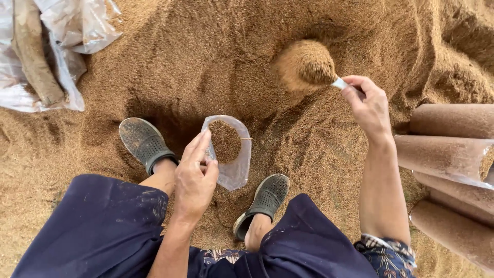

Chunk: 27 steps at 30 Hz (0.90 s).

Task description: Scooping granular material from a pile into small plastic bags using a spoon.

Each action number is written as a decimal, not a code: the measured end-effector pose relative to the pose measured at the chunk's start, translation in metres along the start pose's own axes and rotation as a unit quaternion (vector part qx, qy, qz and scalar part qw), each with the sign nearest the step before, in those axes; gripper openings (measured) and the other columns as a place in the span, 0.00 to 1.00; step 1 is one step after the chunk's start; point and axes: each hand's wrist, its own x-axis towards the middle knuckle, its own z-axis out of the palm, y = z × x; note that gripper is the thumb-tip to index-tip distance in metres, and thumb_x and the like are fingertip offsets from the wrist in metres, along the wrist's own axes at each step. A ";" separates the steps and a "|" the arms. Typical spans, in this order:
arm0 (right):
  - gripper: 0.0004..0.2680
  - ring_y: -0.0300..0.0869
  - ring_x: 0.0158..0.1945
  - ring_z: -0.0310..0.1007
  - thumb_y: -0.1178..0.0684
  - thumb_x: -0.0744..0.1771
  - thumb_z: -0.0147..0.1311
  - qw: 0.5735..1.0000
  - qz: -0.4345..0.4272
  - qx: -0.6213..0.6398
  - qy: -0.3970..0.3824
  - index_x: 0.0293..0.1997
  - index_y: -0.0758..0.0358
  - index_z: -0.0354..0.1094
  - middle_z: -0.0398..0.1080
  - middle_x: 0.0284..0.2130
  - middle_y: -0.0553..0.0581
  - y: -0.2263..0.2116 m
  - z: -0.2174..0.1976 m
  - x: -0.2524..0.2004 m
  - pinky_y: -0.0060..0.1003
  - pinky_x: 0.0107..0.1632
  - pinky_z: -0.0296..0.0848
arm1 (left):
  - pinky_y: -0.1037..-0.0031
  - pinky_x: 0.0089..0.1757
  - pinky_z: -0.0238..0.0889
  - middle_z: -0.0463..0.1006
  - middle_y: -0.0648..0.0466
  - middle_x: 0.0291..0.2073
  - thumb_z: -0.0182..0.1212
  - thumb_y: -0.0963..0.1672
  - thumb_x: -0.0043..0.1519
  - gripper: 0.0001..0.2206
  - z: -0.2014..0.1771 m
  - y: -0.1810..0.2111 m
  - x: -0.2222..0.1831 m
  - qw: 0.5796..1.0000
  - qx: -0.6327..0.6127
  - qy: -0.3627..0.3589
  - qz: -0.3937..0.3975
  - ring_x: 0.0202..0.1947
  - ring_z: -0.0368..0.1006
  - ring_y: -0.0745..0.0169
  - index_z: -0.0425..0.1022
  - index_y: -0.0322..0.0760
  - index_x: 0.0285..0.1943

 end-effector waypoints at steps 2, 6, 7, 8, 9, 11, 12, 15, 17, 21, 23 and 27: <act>0.08 0.42 0.40 0.64 0.58 0.72 0.54 1.000 -0.001 0.012 -0.027 0.57 0.65 0.68 0.68 0.39 0.62 -0.018 0.001 -0.015 0.36 0.45 0.68 | 0.77 0.41 0.75 0.62 0.36 0.69 0.50 0.33 0.60 0.29 0.001 -0.008 -0.001 1.000 -0.011 0.004 0.007 0.43 0.73 0.62 0.60 0.34 0.75; 0.11 0.45 0.43 0.67 0.54 0.68 0.59 0.994 -0.023 0.044 -0.098 0.54 0.67 0.70 0.69 0.41 0.65 -0.044 0.010 -0.042 0.40 0.47 0.70 | 0.79 0.41 0.74 0.63 0.38 0.68 0.50 0.32 0.60 0.29 0.004 -0.017 -0.004 0.999 -0.008 0.007 0.030 0.47 0.75 0.61 0.60 0.34 0.74; 0.11 0.45 0.43 0.67 0.54 0.68 0.59 0.994 -0.027 0.043 -0.097 0.54 0.67 0.70 0.69 0.41 0.65 -0.053 0.015 -0.046 0.40 0.47 0.70 | 0.79 0.41 0.74 0.63 0.38 0.68 0.50 0.32 0.60 0.29 0.004 -0.021 -0.005 0.999 -0.010 0.010 0.033 0.47 0.75 0.61 0.60 0.34 0.74; 0.09 0.43 0.37 0.67 0.57 0.68 0.57 0.986 -0.057 0.035 -0.154 0.53 0.65 0.72 0.71 0.38 0.64 -0.062 0.019 -0.050 0.37 0.42 0.69 | 0.79 0.41 0.74 0.63 0.40 0.68 0.51 0.32 0.60 0.30 0.005 -0.024 -0.004 0.999 0.000 0.006 0.041 0.49 0.75 0.60 0.60 0.35 0.75; 0.09 0.41 0.31 0.67 0.59 0.67 0.56 0.974 -0.085 0.026 -0.210 0.52 0.63 0.74 0.73 0.34 0.63 -0.071 0.024 -0.055 0.35 0.36 0.68 | 0.79 0.42 0.74 0.63 0.41 0.68 0.51 0.32 0.60 0.30 0.006 -0.027 -0.004 0.999 0.011 -0.001 0.048 0.51 0.74 0.59 0.59 0.37 0.75; 0.08 0.43 0.30 0.69 0.59 0.67 0.55 0.963 -0.096 -0.002 -0.252 0.50 0.62 0.75 0.75 0.33 0.64 -0.102 0.037 -0.057 0.37 0.36 0.69 | 0.77 0.42 0.75 0.64 0.42 0.69 0.52 0.32 0.60 0.30 0.006 -0.032 -0.003 0.998 0.021 0.006 0.051 0.50 0.75 0.58 0.60 0.37 0.74; 0.08 0.46 0.29 0.70 0.59 0.67 0.54 0.949 -0.106 -0.030 -0.295 0.48 0.61 0.77 0.76 0.31 0.64 -0.117 0.044 -0.058 0.39 0.35 0.69 | 0.75 0.42 0.75 0.64 0.43 0.69 0.53 0.32 0.59 0.30 0.007 -0.035 -0.002 0.998 0.030 0.014 0.051 0.50 0.75 0.58 0.62 0.38 0.74; 0.08 0.52 0.33 0.77 0.57 0.69 0.50 0.928 -0.060 -0.118 -0.348 0.47 0.59 0.78 0.78 0.33 0.65 -0.128 0.059 -0.055 0.43 0.38 0.73 | 0.77 0.41 0.75 0.66 0.40 0.66 0.51 0.31 0.58 0.29 0.003 -0.030 -0.003 0.998 0.032 0.021 0.056 0.54 0.74 0.50 0.63 0.34 0.73; 0.09 0.50 0.32 0.75 0.56 0.69 0.49 0.929 -0.022 -0.101 -0.356 0.48 0.58 0.78 0.78 0.31 0.65 -0.120 0.059 -0.050 0.42 0.37 0.71 | 0.76 0.42 0.76 0.66 0.42 0.67 0.52 0.31 0.58 0.29 0.002 -0.030 -0.002 0.998 0.034 0.021 0.053 0.55 0.74 0.50 0.64 0.35 0.72; 0.10 0.39 0.25 0.64 0.55 0.70 0.47 0.953 -0.048 0.092 -0.285 0.52 0.58 0.76 0.76 0.26 0.60 -0.073 0.053 -0.038 0.32 0.29 0.64 | 0.77 0.42 0.75 0.64 0.41 0.68 0.49 0.32 0.60 0.29 -0.003 -0.020 0.001 1.000 -0.007 -0.002 0.006 0.54 0.73 0.53 0.62 0.36 0.73; 0.10 0.40 0.27 0.64 0.56 0.70 0.48 0.964 -0.018 0.111 -0.242 0.53 0.60 0.75 0.76 0.30 0.62 -0.032 0.049 -0.027 0.34 0.32 0.66 | 0.77 0.42 0.75 0.64 0.41 0.68 0.49 0.32 0.59 0.29 -0.005 -0.015 0.001 1.000 -0.003 -0.002 0.003 0.56 0.73 0.51 0.62 0.36 0.73; 0.11 0.32 0.21 0.55 0.58 0.67 0.52 0.967 0.160 0.098 -0.172 0.55 0.60 0.72 0.70 0.27 0.51 0.015 0.071 -0.006 0.23 0.22 0.55 | 0.84 0.32 0.73 0.68 0.40 0.66 0.55 0.32 0.55 0.28 -0.005 -0.012 0.004 0.995 0.061 0.030 0.076 0.32 0.78 0.67 0.65 0.30 0.69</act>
